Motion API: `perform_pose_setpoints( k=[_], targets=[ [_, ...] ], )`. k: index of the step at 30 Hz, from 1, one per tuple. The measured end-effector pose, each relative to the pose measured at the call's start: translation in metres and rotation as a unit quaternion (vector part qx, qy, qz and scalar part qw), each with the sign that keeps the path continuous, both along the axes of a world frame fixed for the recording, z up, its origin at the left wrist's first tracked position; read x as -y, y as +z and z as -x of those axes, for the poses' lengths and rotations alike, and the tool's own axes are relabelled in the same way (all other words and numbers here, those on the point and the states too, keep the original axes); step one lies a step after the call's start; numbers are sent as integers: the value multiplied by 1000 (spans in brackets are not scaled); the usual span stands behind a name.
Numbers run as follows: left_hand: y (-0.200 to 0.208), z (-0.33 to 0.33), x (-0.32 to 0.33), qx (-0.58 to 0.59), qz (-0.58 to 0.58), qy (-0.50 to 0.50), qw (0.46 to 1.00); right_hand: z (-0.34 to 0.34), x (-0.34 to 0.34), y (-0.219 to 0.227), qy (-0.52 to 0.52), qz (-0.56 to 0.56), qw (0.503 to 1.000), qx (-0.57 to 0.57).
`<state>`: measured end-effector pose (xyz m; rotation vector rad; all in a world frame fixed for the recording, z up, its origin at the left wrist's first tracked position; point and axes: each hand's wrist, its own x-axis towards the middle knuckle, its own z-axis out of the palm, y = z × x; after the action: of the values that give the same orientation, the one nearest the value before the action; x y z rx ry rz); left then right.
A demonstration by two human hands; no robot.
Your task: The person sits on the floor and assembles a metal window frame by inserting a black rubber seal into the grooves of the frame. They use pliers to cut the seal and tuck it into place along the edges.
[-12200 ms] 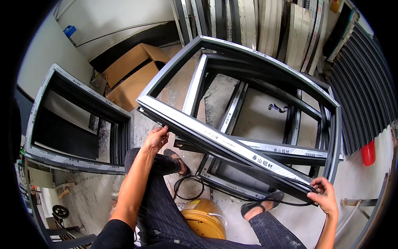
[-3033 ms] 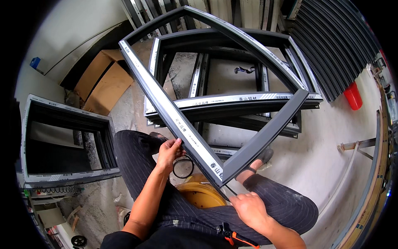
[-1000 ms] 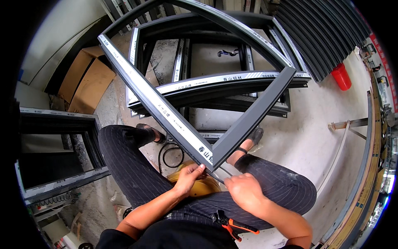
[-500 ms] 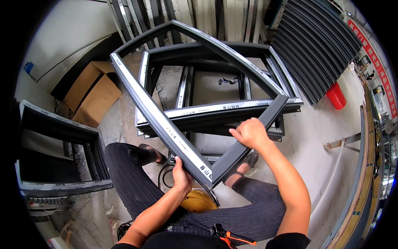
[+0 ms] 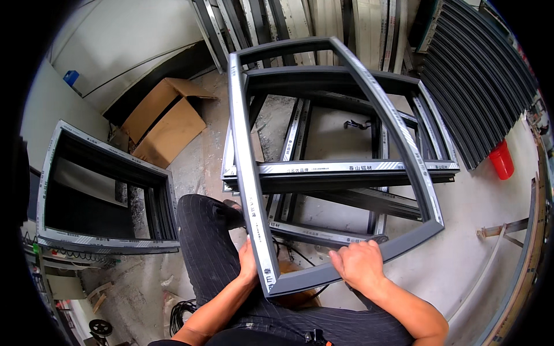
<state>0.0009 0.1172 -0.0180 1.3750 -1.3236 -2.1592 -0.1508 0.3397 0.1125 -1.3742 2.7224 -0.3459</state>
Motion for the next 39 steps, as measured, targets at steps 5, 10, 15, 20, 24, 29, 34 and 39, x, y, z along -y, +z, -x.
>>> perform_pose_setpoints(
  k=[5,10,15,20,24,29,34,39],
  targets=[
    [-32,62,28,-15,69,-66,995,23,2,-5,-51,0,999,-20],
    [-9,146,55,-41,12,-128,991,70,17,-15,-110,43,992,-40],
    [20,94,34,-67,-138,-147,977,79,18,-16,-132,15,991,-29],
    [30,8,21,-83,-196,-243,946,78,17,-18,-130,21,991,-36],
    [48,-25,20,-65,-64,-246,965,68,16,-13,-127,-39,991,2],
    [48,-40,12,-27,-75,-241,967,44,5,0,-128,-90,984,81],
    [45,-32,12,-18,-112,-197,974,2,15,40,-71,-35,996,-40],
    [42,-28,15,-7,-119,-198,973,-76,-11,50,39,-151,916,369]
  ],
)
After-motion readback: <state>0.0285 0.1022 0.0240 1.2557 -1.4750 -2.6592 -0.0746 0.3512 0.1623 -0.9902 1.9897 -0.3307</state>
